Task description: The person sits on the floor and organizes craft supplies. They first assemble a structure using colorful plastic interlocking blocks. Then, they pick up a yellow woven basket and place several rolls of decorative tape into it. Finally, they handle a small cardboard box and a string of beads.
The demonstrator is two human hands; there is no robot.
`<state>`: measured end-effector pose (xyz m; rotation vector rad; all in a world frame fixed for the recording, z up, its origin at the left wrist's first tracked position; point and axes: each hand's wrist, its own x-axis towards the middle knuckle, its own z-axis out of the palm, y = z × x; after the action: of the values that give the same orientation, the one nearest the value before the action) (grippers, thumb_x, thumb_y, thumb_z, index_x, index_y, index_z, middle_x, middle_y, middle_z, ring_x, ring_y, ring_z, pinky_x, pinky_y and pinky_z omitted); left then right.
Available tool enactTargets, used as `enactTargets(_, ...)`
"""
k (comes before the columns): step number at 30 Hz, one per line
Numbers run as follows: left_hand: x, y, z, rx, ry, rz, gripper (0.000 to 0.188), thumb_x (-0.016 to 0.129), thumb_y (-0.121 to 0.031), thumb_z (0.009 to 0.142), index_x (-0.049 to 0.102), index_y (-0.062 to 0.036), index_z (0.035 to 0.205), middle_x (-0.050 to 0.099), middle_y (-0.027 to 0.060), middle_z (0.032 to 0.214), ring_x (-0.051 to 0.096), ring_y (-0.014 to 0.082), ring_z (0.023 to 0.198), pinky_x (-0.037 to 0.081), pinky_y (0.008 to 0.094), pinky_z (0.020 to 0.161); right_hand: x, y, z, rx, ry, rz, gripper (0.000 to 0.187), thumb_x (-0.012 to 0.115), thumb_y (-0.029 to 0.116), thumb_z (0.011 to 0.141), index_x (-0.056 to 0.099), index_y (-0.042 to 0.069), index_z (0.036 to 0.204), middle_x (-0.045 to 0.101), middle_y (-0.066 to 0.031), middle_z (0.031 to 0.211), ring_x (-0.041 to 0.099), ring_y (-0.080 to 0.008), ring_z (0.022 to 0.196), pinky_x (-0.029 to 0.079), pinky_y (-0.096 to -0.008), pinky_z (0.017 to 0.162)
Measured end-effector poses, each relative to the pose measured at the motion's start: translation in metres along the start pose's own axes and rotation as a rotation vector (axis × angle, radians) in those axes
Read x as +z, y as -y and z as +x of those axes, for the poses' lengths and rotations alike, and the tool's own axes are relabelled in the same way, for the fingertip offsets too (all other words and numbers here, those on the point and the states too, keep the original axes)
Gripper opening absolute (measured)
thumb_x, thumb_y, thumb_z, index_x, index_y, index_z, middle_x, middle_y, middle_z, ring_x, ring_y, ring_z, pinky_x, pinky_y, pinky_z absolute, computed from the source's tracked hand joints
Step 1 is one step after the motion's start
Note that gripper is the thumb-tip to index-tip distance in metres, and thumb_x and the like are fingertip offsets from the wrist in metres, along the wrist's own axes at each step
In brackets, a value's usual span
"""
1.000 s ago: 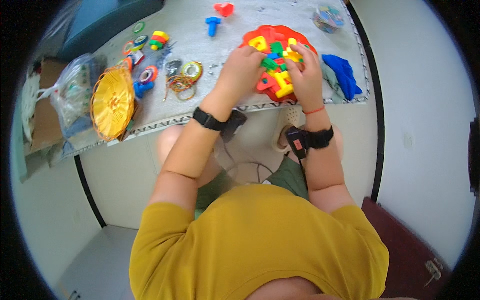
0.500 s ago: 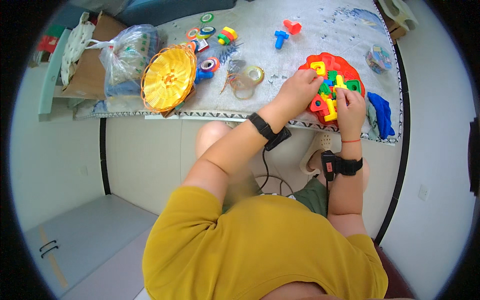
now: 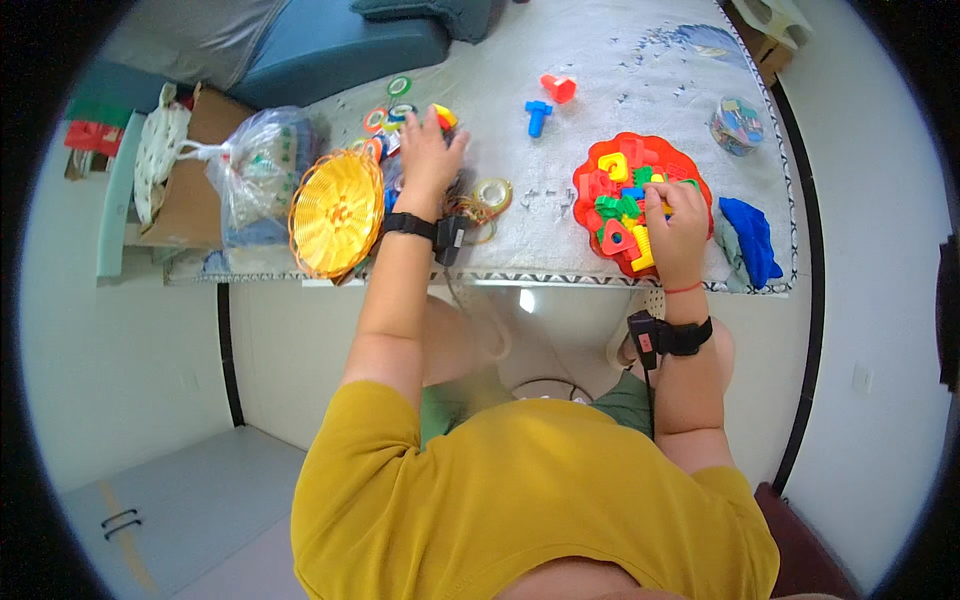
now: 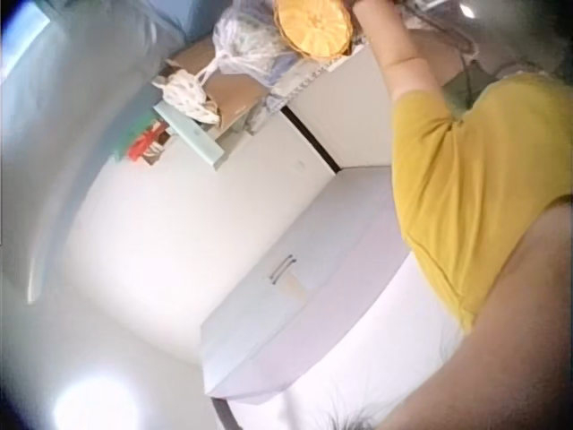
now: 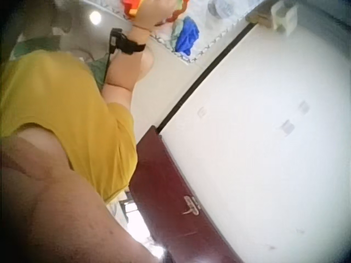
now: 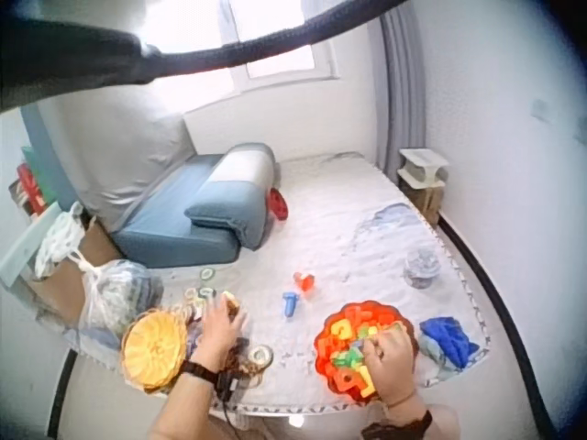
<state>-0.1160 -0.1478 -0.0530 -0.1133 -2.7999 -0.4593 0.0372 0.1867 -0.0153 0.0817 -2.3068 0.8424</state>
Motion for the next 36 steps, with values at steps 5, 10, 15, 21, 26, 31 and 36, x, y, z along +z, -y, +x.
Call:
enactTargets(5,0.004,0.01,0.017,-0.032,0.049,-0.086,0.057,0.066,-0.033,0.083,0.044,-0.0027,0.126,0.044,0.0299,0.129,0.04,0.0452,0.123,0.033,0.0484,0.103,0.005,0.002,0.012,0.121,-0.01,0.151,0.01,0.062,0.012,0.082,0.066,0.003,0.081,0.064,-0.0129,0.079,0.059,-0.0314,0.077,0.044,-0.0419,0.07)
enactTargets(10,0.001,0.003,0.016,0.123,-0.054,-0.121,0.041,0.072,-0.012,0.076,0.048,-0.0009,0.108,0.058,0.0242,0.1,0.058,0.0421,0.094,0.048,0.0465,0.081,0.01,0.01,0.019,0.051,-0.004,0.17,0.008,0.063,0.011,0.083,0.066,0.003,0.081,0.064,-0.0108,0.078,0.059,-0.0297,0.076,0.045,-0.0394,0.068)
enactTargets(15,-0.045,-0.058,-0.005,0.292,-0.036,-0.258,0.04,0.075,-0.013,0.074,0.053,-0.0015,0.106,0.06,0.016,0.1,0.061,0.0299,0.091,0.05,0.0365,0.08,0.007,0.015,0.021,0.011,-0.065,0.148,0.011,0.063,0.012,0.086,0.065,0.003,0.092,0.062,-0.0091,0.082,0.06,-0.0236,0.077,0.046,-0.0335,0.069)
enactTargets(21,-0.07,-0.15,-0.065,0.506,0.305,-0.756,0.043,0.077,-0.005,0.073,0.054,-0.0043,0.109,0.06,0.0084,0.102,0.061,0.0173,0.094,0.05,0.0287,0.079,0.01,0.052,0.012,0.418,0.131,0.659,0.033,0.064,0.031,0.088,0.061,0.001,0.103,0.06,-0.0061,0.079,0.058,-0.0158,0.072,0.047,-0.031,0.065)
enactTargets(26,-0.063,-0.181,-0.077,0.683,0.141,-0.73,0.043,0.074,-0.001,0.071,0.054,-0.0034,0.109,0.055,0.0088,0.112,0.058,0.017,0.098,0.05,0.0292,0.083,0.011,0.049,0.006,0.408,0.148,0.735,0.044,0.058,0.043,0.092,0.058,-0.001,0.095,0.056,-0.0056,0.073,0.056,-0.0127,0.068,0.045,-0.0316,0.06)
enactTargets(31,-0.046,-0.182,-0.09,0.522,0.333,-0.839,0.042,0.073,-0.005,0.076,0.053,-0.0013,0.113,0.057,0.0072,0.106,0.059,0.014,0.092,0.051,0.0256,0.077,0.003,0.04,-0.006,0.555,0.203,0.707,0.044,0.056,0.042,0.093,0.056,-0.001,0.085,0.059,-0.0099,0.075,0.056,-0.0165,0.071,0.045,-0.0316,0.063)
enactTargets(36,-0.044,-0.19,-0.081,0.307,0.441,-0.969,0.041,0.071,-0.006,0.081,0.052,0.0008,0.117,0.062,0.0068,0.099,0.062,0.014,0.085,0.054,0.0262,0.077,0.002,0.018,-0.003,0.394,0.017,0.662,0.034,0.053,0.032,0.095,0.056,-0.001,0.09,0.06,-0.0065,0.081,0.055,-0.0135,0.076,0.045,-0.0305,0.068)
